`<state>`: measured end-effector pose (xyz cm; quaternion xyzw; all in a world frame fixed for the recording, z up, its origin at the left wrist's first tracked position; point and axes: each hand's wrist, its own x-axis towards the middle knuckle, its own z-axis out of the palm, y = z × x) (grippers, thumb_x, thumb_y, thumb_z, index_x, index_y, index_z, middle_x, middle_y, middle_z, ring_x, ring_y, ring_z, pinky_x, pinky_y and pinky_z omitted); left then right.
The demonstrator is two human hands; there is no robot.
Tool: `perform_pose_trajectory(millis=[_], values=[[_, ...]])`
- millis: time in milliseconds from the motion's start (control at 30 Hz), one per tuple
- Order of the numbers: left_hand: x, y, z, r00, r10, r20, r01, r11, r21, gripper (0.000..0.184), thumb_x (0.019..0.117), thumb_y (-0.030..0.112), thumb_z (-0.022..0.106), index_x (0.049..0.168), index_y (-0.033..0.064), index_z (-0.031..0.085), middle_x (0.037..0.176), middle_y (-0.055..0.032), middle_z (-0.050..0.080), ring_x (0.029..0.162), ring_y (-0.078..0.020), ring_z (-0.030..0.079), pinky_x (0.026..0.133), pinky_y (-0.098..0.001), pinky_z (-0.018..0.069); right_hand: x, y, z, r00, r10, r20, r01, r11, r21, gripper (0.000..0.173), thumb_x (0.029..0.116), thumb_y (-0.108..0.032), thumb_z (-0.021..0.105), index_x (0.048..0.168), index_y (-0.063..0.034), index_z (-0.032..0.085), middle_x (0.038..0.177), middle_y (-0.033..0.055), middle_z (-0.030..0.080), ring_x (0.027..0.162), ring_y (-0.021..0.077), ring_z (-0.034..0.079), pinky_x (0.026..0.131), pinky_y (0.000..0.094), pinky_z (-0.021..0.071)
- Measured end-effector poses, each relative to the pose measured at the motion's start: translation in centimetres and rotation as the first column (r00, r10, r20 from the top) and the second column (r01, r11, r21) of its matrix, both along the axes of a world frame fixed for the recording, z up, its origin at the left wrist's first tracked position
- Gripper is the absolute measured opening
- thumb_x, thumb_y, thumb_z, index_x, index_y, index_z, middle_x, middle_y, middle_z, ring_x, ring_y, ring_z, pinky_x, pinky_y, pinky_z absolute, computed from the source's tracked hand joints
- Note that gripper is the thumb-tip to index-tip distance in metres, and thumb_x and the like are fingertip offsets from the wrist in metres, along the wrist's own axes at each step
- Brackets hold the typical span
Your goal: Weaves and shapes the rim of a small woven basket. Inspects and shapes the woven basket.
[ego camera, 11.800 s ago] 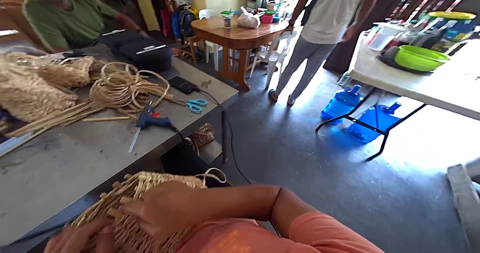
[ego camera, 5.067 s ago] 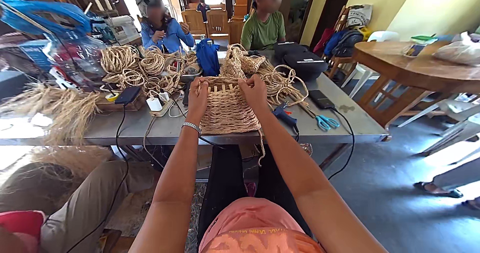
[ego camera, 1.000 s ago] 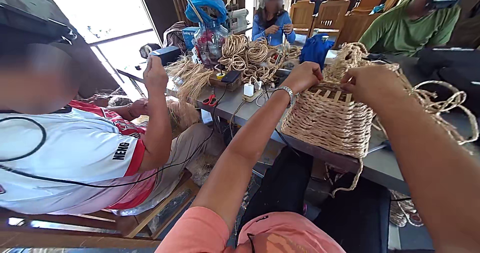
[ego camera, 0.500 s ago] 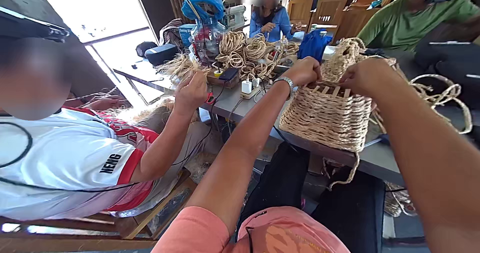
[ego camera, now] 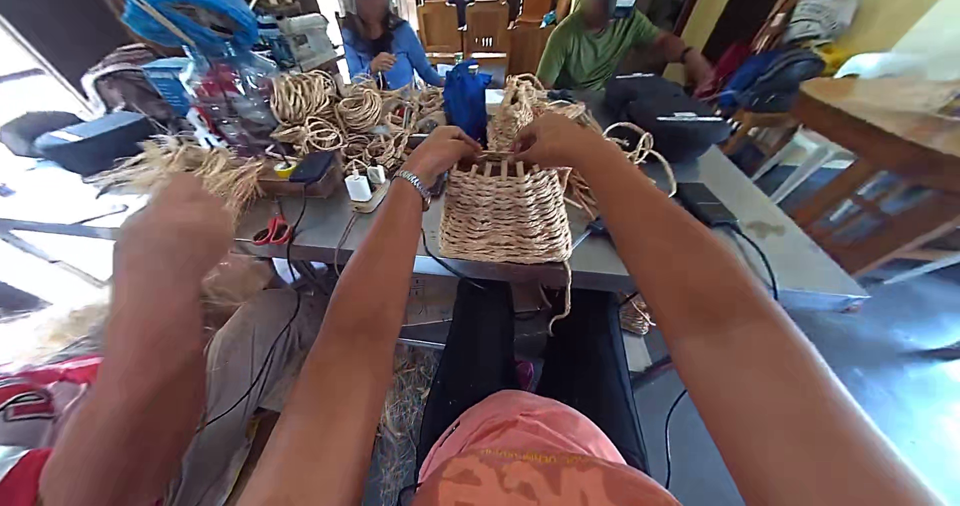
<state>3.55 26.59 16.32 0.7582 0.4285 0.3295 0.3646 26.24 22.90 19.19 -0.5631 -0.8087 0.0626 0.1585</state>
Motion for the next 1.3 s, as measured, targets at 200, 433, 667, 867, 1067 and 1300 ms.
perform_pose_trajectory(millis=[200,433,667,867,1067,1300], values=[[-0.3,-1.1,-0.7,0.937,0.010,0.350,0.050,0.986,-0.160,0.027,0.1035,0.026,0.056,0.119,0.0052,0.064,0.104,-0.0066,0.068,0.091,-0.0146,0.065,0.082,-0.0360,0.0556,1.7,-1.5,1.0,0.971,0.006,-0.241,-0.017,0.999,-0.041,0.032,0.0912,-0.012,0.075,0.122,-0.0024,0.069,0.113,0.0163,0.072,0.104,0.0296,0.069,0.096,0.0553,0.0520],[-1.0,-1.4,-4.3,0.749,-0.024,0.662,0.195,0.963,-0.186,0.045,0.1100,0.031,0.028,0.132,0.0148,0.063,0.122,-0.0007,0.071,0.108,-0.0144,0.068,0.090,-0.0355,0.0569,0.7,-1.1,1.2,0.997,-0.071,0.024,0.070,0.997,0.036,0.026,0.0924,-0.023,0.074,0.108,-0.0028,0.076,0.106,0.0213,0.072,0.109,0.0405,0.066,0.099,0.0663,0.0457],[0.0,-1.8,-5.2,0.817,0.016,0.577,0.072,0.989,-0.129,0.045,0.1122,0.029,0.023,0.138,0.0151,0.058,0.121,-0.0035,0.069,0.104,-0.0140,0.067,0.087,-0.0350,0.0561,-1.7,-2.0,2.7,0.949,-0.193,0.250,0.197,0.980,0.011,0.026,0.0939,-0.020,0.072,0.106,0.0029,0.074,0.116,0.0281,0.067,0.117,0.0459,0.061,0.100,0.0654,0.0453],[-0.1,-2.3,-6.1,0.858,0.025,0.512,-0.007,0.999,-0.038,0.047,0.1124,0.032,0.021,0.138,0.0160,0.057,0.121,-0.0011,0.068,0.101,-0.0104,0.067,0.086,-0.0340,0.0567,-3.1,-2.3,1.8,0.951,-0.218,0.219,0.211,0.976,0.055,0.034,0.0942,-0.020,0.069,0.115,0.0066,0.069,0.124,0.0299,0.064,0.122,0.0475,0.059,0.101,0.0675,0.0454],[-0.1,-0.6,-8.7,0.820,-0.088,0.565,0.068,0.996,0.055,0.039,0.1101,0.031,0.033,0.140,0.0212,0.056,0.128,0.0072,0.066,0.109,-0.0053,0.066,0.093,-0.0299,0.0555,-3.1,-4.2,1.3,0.958,-0.278,0.071,0.272,0.958,0.090,0.031,0.1002,-0.012,0.060,0.129,-0.0011,0.066,0.131,0.0180,0.067,0.124,0.0333,0.063,0.102,0.0537,0.0513],[-0.4,-1.6,-10.0,0.738,-0.006,0.675,-0.046,0.997,0.059,0.046,0.1113,0.038,0.024,0.143,0.0168,0.050,0.128,0.0081,0.062,0.113,-0.0032,0.062,0.100,-0.0291,0.0514,-2.6,-4.2,1.9,0.974,-0.224,0.031,0.222,0.973,0.056,0.029,0.0991,-0.010,0.063,0.126,0.0023,0.064,0.127,0.0187,0.067,0.121,0.0321,0.064,0.100,0.0518,0.0522]])
